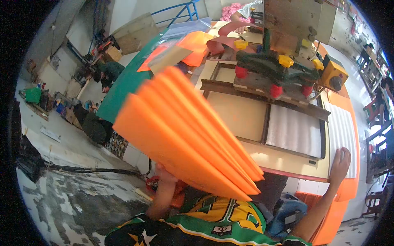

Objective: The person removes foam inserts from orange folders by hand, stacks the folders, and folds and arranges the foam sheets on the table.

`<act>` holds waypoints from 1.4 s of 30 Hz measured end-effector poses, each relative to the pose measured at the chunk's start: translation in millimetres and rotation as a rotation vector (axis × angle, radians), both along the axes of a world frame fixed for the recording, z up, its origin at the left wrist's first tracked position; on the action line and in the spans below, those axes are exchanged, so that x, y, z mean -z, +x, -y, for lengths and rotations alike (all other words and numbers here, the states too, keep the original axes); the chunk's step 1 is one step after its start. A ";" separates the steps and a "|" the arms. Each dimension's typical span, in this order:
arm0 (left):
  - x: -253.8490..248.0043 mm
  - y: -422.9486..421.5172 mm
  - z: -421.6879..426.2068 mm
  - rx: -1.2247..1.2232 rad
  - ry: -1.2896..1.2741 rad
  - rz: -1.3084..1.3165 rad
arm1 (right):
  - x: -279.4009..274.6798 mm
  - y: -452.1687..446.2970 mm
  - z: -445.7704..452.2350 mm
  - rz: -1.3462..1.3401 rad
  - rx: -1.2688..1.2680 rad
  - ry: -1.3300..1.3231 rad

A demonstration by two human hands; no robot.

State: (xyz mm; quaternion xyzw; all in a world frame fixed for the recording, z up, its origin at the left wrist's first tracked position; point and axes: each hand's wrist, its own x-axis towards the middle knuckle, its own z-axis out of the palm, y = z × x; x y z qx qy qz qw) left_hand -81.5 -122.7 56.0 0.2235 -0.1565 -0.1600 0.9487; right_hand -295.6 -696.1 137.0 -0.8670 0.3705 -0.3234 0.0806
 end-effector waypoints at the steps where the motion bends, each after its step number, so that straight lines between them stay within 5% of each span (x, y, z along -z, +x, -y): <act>1: -11.1 6.4 -2.5 0.004 0.004 0.000 | 0.3 0.1 0.8 -0.006 0.005 -0.001; 5: -58.6 28.2 -26.6 -0.526 0.098 -0.039 | 0.2 -0.5 1.5 -0.012 0.004 0.001; 10: -115.3 73.9 -92.6 -0.867 0.306 -0.063 | 1.2 -1.5 1.5 -0.018 0.019 -0.013; 19: -134.0 171.0 -160.8 -0.929 0.463 -0.155 | 7.8 -2.6 8.3 -0.003 0.023 -0.037; 23: -103.2 229.8 -205.8 -0.893 0.442 -0.205 | 5.1 -0.2 6.6 -0.029 0.042 -0.029; 36: -96.7 250.8 -209.7 -0.829 0.485 -0.605 | 8.2 -2.0 9.3 -0.019 0.033 -0.020; 42: -102.9 273.0 -253.7 -0.555 0.491 -0.643 | 7.2 -0.5 8.9 -0.022 0.044 -0.009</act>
